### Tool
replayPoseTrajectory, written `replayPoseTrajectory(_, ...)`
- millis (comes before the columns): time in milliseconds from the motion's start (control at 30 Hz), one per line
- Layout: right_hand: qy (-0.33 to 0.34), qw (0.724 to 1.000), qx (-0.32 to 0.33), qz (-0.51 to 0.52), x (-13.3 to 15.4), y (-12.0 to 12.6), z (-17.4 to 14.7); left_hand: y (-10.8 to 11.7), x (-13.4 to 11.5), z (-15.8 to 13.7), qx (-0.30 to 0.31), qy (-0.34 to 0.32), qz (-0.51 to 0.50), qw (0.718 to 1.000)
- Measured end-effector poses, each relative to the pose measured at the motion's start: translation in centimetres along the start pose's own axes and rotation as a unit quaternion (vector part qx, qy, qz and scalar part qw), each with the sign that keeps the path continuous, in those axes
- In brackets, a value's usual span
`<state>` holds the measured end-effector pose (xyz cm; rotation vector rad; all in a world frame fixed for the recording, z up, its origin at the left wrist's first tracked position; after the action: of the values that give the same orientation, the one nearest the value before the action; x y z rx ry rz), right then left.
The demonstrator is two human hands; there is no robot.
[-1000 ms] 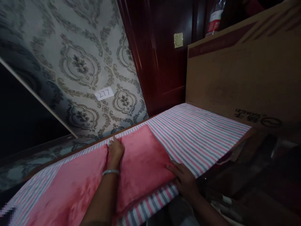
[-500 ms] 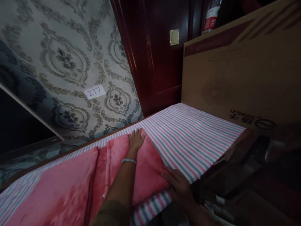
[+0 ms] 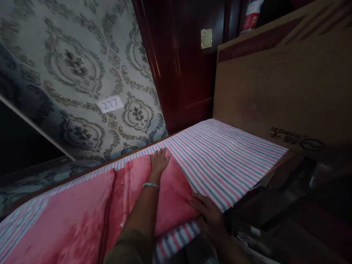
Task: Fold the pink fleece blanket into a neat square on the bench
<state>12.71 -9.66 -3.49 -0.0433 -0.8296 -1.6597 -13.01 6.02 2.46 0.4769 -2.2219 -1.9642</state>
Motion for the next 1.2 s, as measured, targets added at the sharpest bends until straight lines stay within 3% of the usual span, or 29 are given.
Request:
replayPoseTrajectory(133, -0.004, 0.999, 0.036, 0.017, 0.2, 0.9, 0.2, 0.8, -0.2, -0.6, 0.017, -0.005, -0.01, 1.0)
replayPoseTrajectory(233, -0.014, 0.99, 0.136, 0.032, -0.2, 2.4, 1.0, 2.3, 0.5, -2.0, 0.009, -0.014, -0.013, 1.0)
replayPoseTrajectory(300, -0.02, 0.983, 0.18, 0.035, -0.2, 3.8, 2.7, 3.3, 1.6, -3.3, -0.004, -0.011, -0.008, 1.0)
replayPoseTrajectory(400, -0.037, 0.985, 0.166, 0.01, 0.5, 4.7, 7.5, 4.3, 3.8, -5.4, -0.016, 0.013, 0.002, 1.0)
replayPoseTrajectory(467, -0.024, 0.983, 0.182, -0.022, 1.8, 3.0, 10.6, 4.5, 5.2, -6.6, -0.019, 0.032, 0.007, 0.999)
replayPoseTrajectory(533, -0.005, 0.967, 0.248, -0.06, 3.0, -0.2, 12.3, 4.3, 6.3, -7.4, -0.024, 0.041, 0.013, 0.999)
replayPoseTrajectory(633, -0.003, 0.926, 0.363, -0.106, 3.3, -4.9, 11.2, 2.7, 7.4, -7.9, -0.015, 0.054, 0.017, 0.998)
replayPoseTrajectory(700, -0.005, 0.911, 0.396, -0.118, 2.7, -6.4, 9.4, 1.4, 8.0, -7.8, -0.012, 0.062, 0.018, 0.998)
replayPoseTrajectory(800, -0.008, 0.912, 0.39, -0.126, 1.6, -6.8, 7.7, 0.1, 8.3, -7.6, -0.031, 0.062, 0.024, 0.997)
replayPoseTrajectory(967, -0.003, 0.916, 0.378, -0.137, 1.3, -6.7, 7.6, -0.1, 8.3, -7.5, -0.036, 0.058, 0.02, 0.997)
replayPoseTrajectory(1200, 0.006, 0.913, 0.373, -0.161, 1.3, -6.8, 7.7, 2.2, 7.5, -9.1, 0.044, 0.048, -0.015, 0.998)
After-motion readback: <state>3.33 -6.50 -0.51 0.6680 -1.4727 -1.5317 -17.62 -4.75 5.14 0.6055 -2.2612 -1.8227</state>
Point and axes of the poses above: each hand's wrist, its own z-axis towards the middle knuckle, its own y-axis out of the back of the hand, x = y × z, the point moved 6 cm from there along z, towards the middle knuckle, and after that the axes turned 10 degrees about x, right-handed, at the moved point
